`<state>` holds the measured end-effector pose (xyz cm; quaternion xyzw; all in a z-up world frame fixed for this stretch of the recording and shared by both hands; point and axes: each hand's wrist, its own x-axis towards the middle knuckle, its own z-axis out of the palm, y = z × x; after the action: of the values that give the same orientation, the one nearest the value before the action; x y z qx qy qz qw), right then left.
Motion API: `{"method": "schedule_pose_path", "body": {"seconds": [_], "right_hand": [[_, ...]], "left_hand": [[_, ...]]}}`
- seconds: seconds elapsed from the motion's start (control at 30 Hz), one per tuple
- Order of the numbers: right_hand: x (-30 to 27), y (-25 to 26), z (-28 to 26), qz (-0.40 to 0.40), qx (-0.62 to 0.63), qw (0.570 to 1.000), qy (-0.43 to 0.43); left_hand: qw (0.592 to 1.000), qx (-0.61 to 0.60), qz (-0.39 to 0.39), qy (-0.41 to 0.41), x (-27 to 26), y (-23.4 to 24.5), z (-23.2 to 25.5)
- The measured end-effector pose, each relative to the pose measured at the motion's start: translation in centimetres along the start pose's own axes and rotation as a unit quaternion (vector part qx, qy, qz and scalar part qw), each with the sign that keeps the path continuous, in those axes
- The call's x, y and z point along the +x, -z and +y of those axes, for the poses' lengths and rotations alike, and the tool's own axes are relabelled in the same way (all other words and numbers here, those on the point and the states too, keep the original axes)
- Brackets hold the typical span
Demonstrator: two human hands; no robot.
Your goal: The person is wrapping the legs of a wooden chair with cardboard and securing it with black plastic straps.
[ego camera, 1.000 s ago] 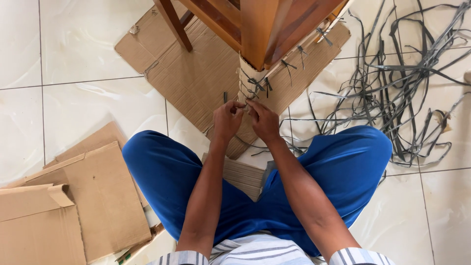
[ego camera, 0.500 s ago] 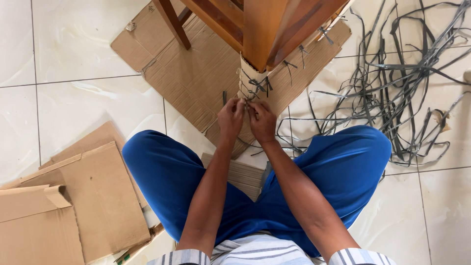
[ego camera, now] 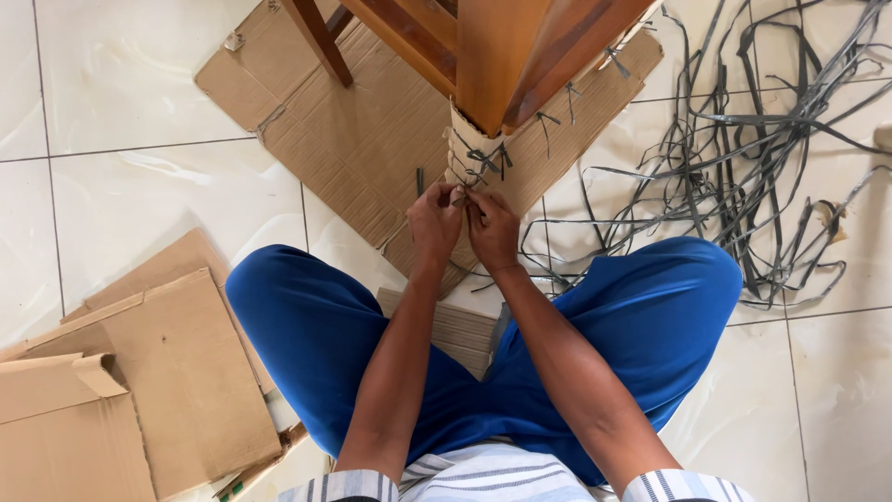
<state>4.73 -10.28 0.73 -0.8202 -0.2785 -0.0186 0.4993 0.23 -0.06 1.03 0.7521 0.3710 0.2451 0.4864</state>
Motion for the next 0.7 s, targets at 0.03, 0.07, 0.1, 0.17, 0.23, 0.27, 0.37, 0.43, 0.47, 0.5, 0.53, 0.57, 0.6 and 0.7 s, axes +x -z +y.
{"method": "schedule_pose_path", "body": {"seconds": [0.03,0.07,0.1,0.17,0.23,0.27,0.37,0.43,0.47,0.5,0.53,0.57,0.6,0.7], "right_hand": [[-0.1,-0.1,0.2,0.0,0.0,1.0,0.0],[-0.1,-0.2,0.3,0.003,-0.001,1.0,0.002],[-0.1,-0.3,0.5,0.005,-0.003,1.0,0.005],[-0.1,-0.4,0.5,0.008,0.009,1.0,0.002],[-0.3,-0.5,0.5,0.01,0.022,1.0,-0.001],[-0.2,-0.6,0.5,0.01,0.048,0.998,-0.027],[-0.4,-1.2,1.5,0.002,0.109,0.988,-0.109],[-0.4,-1.5,2.5,-0.005,0.143,0.976,-0.163],[-0.5,-1.8,2.8,-0.011,0.192,0.958,-0.21],[-0.5,-2.0,3.2,-0.016,0.241,0.936,-0.256],[-0.6,-2.3,3.6,-0.016,0.242,0.936,-0.255],[-0.6,-2.6,4.0,-0.008,0.29,0.916,-0.277],[-0.5,-2.9,4.5,0.002,0.338,0.892,-0.299],[-0.6,-3.3,5.6,0.02,0.385,0.868,-0.312]], "left_hand": [[1.0,0.0,0.0,0.0,0.0,0.0,-0.1],[1.0,-0.006,-0.003,-0.003,0.0,0.0,-0.2],[1.0,-0.012,-0.005,-0.005,0.0,0.0,-0.2],[1.0,-0.006,-0.01,0.0,-0.1,0.0,-0.2],[1.0,-0.001,-0.014,0.006,-0.2,-0.2,-0.6],[1.0,0.015,-0.015,-0.016,-0.1,-0.4,-0.9],[0.999,0.015,-0.012,-0.034,-0.3,-0.9,-1.5],[1.0,0.0,-0.009,-0.03,-0.4,-1.2,-1.5],[1.0,0.007,-0.009,-0.025,-0.4,-1.1,-1.6],[1.0,0.014,-0.009,-0.02,-0.4,-1.0,-1.6],[1.0,0.014,-0.008,-0.02,-0.5,-0.9,-1.6],[0.999,0.018,-0.008,-0.044,-0.6,-0.9,-1.6],[0.997,0.022,-0.009,-0.069,-0.6,-0.8,-1.6],[0.996,0.023,-0.031,-0.075,-0.8,-0.8,-1.7]]}}
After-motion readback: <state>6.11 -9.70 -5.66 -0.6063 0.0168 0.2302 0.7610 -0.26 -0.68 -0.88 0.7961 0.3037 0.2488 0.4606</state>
